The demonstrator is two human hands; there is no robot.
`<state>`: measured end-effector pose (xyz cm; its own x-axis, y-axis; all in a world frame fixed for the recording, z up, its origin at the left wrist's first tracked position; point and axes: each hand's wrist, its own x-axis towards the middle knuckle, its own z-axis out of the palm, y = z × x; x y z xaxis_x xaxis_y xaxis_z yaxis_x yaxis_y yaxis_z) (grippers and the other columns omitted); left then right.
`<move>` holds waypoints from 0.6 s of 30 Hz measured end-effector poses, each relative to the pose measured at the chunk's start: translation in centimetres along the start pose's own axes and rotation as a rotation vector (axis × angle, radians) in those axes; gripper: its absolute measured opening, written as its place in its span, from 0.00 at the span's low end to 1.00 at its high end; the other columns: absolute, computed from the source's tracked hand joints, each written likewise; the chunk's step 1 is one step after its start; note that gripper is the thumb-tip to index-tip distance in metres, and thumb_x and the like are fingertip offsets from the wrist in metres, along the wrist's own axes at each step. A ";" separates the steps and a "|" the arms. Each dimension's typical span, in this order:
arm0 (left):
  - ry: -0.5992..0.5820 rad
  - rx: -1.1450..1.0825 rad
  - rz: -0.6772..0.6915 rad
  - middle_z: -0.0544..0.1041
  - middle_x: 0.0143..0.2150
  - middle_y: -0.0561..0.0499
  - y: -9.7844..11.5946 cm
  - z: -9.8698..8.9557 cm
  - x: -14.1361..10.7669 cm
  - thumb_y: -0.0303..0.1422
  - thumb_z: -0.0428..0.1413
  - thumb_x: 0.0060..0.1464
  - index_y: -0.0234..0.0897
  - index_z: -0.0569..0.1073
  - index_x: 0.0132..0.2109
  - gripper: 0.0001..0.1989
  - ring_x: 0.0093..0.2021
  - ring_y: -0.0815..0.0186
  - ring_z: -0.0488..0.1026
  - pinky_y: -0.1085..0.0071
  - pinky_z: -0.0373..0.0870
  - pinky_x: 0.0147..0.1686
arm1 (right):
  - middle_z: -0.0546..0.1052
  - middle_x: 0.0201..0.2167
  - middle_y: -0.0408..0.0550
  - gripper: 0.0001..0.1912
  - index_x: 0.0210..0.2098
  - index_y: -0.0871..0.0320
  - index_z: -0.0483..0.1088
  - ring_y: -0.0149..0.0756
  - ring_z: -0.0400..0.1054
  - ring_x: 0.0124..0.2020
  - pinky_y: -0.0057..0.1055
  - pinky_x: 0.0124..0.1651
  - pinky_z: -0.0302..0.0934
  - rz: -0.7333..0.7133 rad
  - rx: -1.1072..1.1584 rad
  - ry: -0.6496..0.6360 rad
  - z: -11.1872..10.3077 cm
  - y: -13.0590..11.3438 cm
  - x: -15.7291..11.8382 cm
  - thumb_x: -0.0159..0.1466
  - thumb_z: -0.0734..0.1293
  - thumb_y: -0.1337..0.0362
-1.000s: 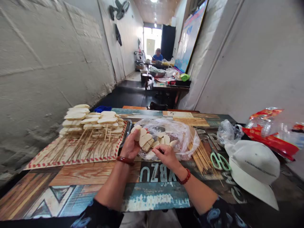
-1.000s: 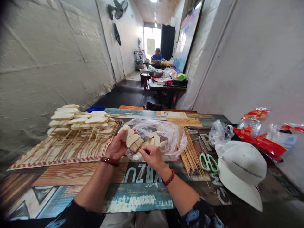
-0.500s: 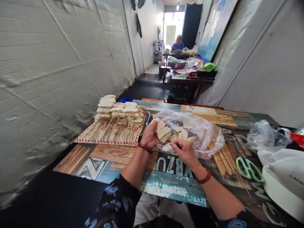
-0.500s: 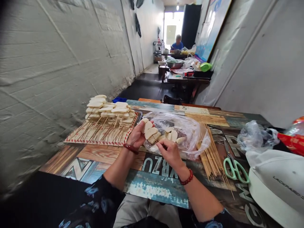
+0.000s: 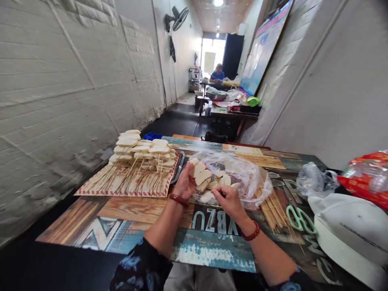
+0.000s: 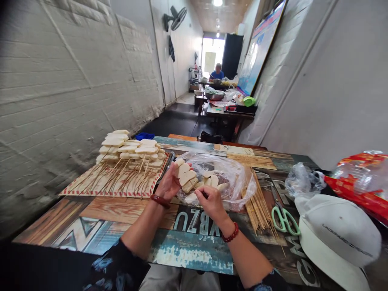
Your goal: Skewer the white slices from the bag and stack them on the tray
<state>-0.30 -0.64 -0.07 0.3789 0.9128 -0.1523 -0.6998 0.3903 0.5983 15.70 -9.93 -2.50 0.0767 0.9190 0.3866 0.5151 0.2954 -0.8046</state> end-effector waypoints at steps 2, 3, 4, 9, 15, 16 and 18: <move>-0.044 -0.031 -0.013 0.81 0.40 0.44 0.2 -0.2 0.1 0.48 0.53 0.61 0.34 0.73 0.52 0.23 0.38 0.59 0.80 0.63 0.78 0.39 | 0.74 0.21 0.44 0.15 0.24 0.57 0.73 0.33 0.64 0.23 0.29 0.29 0.58 0.019 0.017 0.046 -0.4 -0.1 0.3 0.63 0.64 0.57; -0.048 -0.046 -0.017 0.81 0.38 0.45 0.3 -0.3 0.1 0.49 0.52 0.62 0.34 0.72 0.52 0.23 0.37 0.61 0.80 0.65 0.78 0.38 | 0.74 0.21 0.44 0.15 0.24 0.57 0.74 0.33 0.64 0.23 0.29 0.28 0.57 0.035 0.027 0.074 -0.6 -0.2 0.4 0.63 0.64 0.57; -0.039 -0.057 -0.020 0.81 0.37 0.46 0.3 -0.3 0.2 0.49 0.52 0.62 0.34 0.72 0.51 0.22 0.35 0.62 0.80 0.66 0.78 0.36 | 0.73 0.20 0.44 0.15 0.25 0.58 0.74 0.32 0.64 0.23 0.29 0.28 0.57 0.053 0.038 0.097 -0.8 -0.3 0.5 0.63 0.64 0.56; -0.005 -0.028 -0.081 0.81 0.38 0.44 -0.5 -0.2 0.1 0.41 0.52 0.64 0.34 0.71 0.48 0.15 0.34 0.64 0.80 0.68 0.77 0.36 | 0.69 0.17 0.41 0.15 0.25 0.58 0.74 0.30 0.59 0.20 0.27 0.24 0.53 0.115 0.120 0.071 -1.4 -3.4 1.5 0.61 0.65 0.55; -0.020 -0.017 -0.066 0.76 0.29 0.50 -2.0 0.2 -0.3 0.35 0.58 0.59 0.34 0.72 0.39 0.08 0.25 0.70 0.72 0.75 0.70 0.26 | 0.69 0.19 0.41 0.14 0.27 0.59 0.75 0.27 0.58 0.20 0.25 0.22 0.52 0.148 0.337 -0.047 1.8 -10.0 4.3 0.59 0.67 0.54; -0.060 -0.020 -0.044 0.75 0.29 0.51 -2.2 0.2 -0.4 0.34 0.57 0.60 0.34 0.72 0.38 0.07 0.26 0.70 0.72 0.76 0.69 0.26 | 0.69 0.19 0.41 0.14 0.27 0.59 0.75 0.27 0.58 0.20 0.24 0.22 0.52 0.153 0.379 -0.042 2.8 -10.9 5.0 0.59 0.68 0.54; -0.072 -0.031 -0.019 0.75 0.32 0.50 -2.4 0.1 -0.6 0.39 0.55 0.62 0.36 0.72 0.39 0.10 0.31 0.70 0.73 0.76 0.70 0.30 | 0.68 0.19 0.40 0.14 0.28 0.59 0.74 0.25 0.56 0.19 0.23 0.20 0.49 0.191 0.477 -0.068 5.2 -12.2 6.7 0.57 0.70 0.53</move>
<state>1.21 -2.07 -1.30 0.4337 0.8948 -0.1055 -0.7101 0.4116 0.5712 5.45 -5.99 7.54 0.0677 0.9784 0.1953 0.0497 0.1922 -0.9801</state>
